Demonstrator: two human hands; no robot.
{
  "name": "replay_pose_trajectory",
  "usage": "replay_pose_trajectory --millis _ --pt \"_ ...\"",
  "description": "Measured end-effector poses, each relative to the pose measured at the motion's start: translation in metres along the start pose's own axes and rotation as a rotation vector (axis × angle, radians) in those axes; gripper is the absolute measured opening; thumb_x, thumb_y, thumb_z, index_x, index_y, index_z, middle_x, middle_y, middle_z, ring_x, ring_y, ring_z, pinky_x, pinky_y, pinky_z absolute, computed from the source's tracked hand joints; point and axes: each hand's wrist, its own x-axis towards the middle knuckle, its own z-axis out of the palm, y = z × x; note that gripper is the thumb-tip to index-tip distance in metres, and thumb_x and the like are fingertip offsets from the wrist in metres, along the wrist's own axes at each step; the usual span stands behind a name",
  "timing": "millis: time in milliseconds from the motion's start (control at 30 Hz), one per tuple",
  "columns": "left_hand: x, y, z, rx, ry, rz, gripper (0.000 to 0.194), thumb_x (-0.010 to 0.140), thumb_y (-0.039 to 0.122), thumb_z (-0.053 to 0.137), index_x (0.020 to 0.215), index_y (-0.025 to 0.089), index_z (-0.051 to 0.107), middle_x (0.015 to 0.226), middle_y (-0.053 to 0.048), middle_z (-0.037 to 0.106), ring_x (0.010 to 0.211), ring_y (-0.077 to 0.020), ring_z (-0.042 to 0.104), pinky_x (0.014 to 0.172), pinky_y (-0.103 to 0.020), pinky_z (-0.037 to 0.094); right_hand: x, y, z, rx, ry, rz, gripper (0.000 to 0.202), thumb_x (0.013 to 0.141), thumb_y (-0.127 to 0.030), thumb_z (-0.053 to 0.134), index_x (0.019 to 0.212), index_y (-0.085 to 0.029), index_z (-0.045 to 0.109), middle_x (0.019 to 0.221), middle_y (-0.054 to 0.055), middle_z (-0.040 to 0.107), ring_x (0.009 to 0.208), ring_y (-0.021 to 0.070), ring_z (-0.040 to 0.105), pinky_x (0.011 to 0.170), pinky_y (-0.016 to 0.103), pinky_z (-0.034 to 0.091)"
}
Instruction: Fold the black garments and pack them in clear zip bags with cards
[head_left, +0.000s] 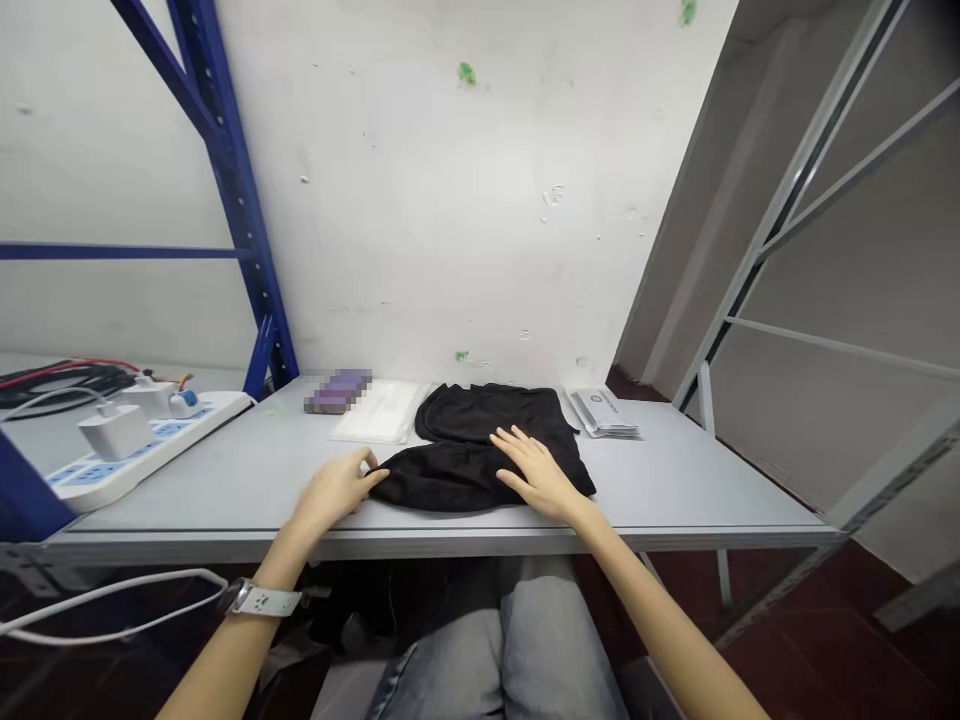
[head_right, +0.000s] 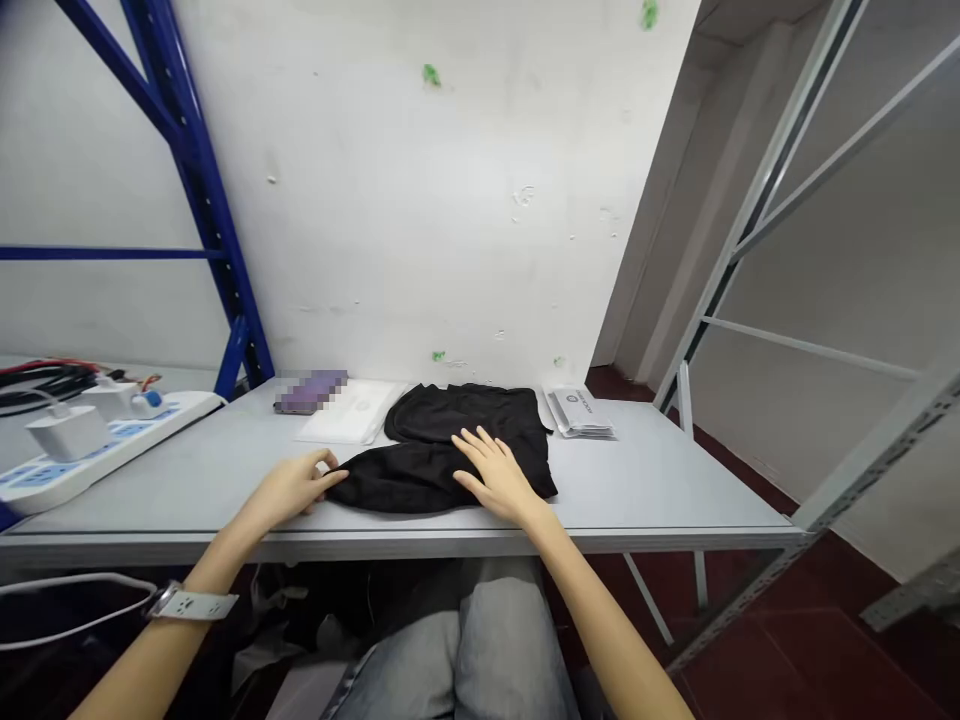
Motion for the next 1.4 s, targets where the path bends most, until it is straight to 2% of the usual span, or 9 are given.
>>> replay_pose_trajectory --millis 133,367,500,667,733,833,1000,1167,1400 --pt "-0.001 0.005 -0.003 -0.359 -0.058 -0.03 0.032 0.065 0.042 0.065 0.087 0.021 0.057 0.06 0.003 0.063 0.053 -0.0194 0.064 0.053 -0.027 0.048 0.001 -0.015 0.023 0.046 -0.221 0.01 0.052 0.099 -0.051 0.027 0.148 -0.034 0.029 0.156 0.0 0.025 0.146 0.0216 0.014 0.116 0.047 0.015" --pt "-0.018 0.059 -0.011 -0.868 0.154 0.065 0.042 0.063 0.038 0.074 0.097 0.019 0.056 0.075 0.003 0.057 0.072 -0.0165 0.066 0.071 -0.033 0.057 -0.006 -0.023 0.037 0.181 -0.187 0.056 0.059 0.097 -0.055 0.032 0.15 -0.029 0.027 0.156 0.003 0.025 0.146 0.0239 0.012 0.117 0.049 0.008" --pt "-0.017 0.104 0.01 -0.892 0.184 0.189 0.036 0.068 0.033 0.07 0.097 0.019 0.056 0.079 0.002 0.058 0.071 -0.0147 0.064 0.071 -0.032 0.056 -0.001 -0.024 0.04 0.746 0.108 0.206 0.076 0.093 -0.065 0.027 0.153 -0.025 0.002 0.15 0.008 0.038 0.141 0.0188 0.029 0.117 0.046 0.013" --pt "-0.024 0.147 0.047 -0.835 -0.172 0.412 0.038 0.076 0.031 0.064 0.11 0.021 0.05 0.091 -0.003 0.066 0.084 -0.0168 0.068 0.078 -0.03 0.053 -0.006 -0.014 0.021 1.299 0.389 0.468 0.076 0.09 -0.071 0.02 0.152 -0.031 0.005 0.143 0.006 0.046 0.131 0.0193 0.045 0.11 0.044 0.031" --pt "-0.027 0.147 0.055 -0.813 -0.184 0.455 0.033 0.082 0.032 0.058 0.112 0.021 0.05 0.098 -0.005 0.067 0.095 -0.018 0.066 0.083 -0.031 0.052 -0.015 -0.01 0.011 1.244 0.423 0.531 0.079 0.087 -0.067 0.039 0.152 -0.033 0.009 0.144 0.006 0.044 0.128 0.0218 0.048 0.108 0.044 0.035" --pt "-0.027 0.127 0.057 -0.558 -0.007 0.435 0.025 0.085 0.032 0.052 0.107 0.021 0.053 0.097 -0.006 0.067 0.095 -0.0194 0.064 0.081 -0.032 0.049 -0.03 -0.003 0.003 0.951 0.483 0.538 0.094 0.076 -0.054 0.064 0.151 -0.031 0.012 0.145 0.009 0.038 0.126 0.0247 0.048 0.105 0.044 0.038" --pt "-0.022 0.085 0.057 -0.113 -0.027 0.231 0.029 0.086 0.04 0.048 0.108 0.022 0.053 0.078 -0.002 0.067 0.074 -0.0229 0.064 0.069 -0.033 0.044 -0.046 0.0 0.004 0.427 0.4 0.464 0.07 0.075 -0.043 0.066 0.137 -0.024 0.042 0.113 0.009 0.058 0.103 0.0251 0.056 0.094 0.044 0.045" --pt "-0.029 0.077 0.076 -0.259 -0.13 0.249 0.046 0.081 0.051 0.053 0.115 0.02 0.049 0.07 0.001 0.064 0.069 -0.0224 0.064 0.064 -0.03 0.043 -0.04 -0.004 -0.003 0.358 0.285 0.374 0.034 0.078 -0.03 0.056 0.111 -0.022 0.061 0.078 0.0 0.06 0.074 0.0187 0.058 0.077 0.035 0.048" --pt "-0.035 0.081 0.075 -0.394 -0.102 0.188 0.053 0.075 0.045 0.058 0.119 0.018 0.045 0.053 0.01 0.046 0.057 -0.0187 0.055 0.061 -0.028 0.038 -0.006 -0.01 -0.012 0.237 0.484 0.264 0.028 0.085 -0.025 0.05 0.11 -0.022 0.062 0.089 0.003 0.066 0.085 0.0208 0.062 0.079 0.034 0.047"
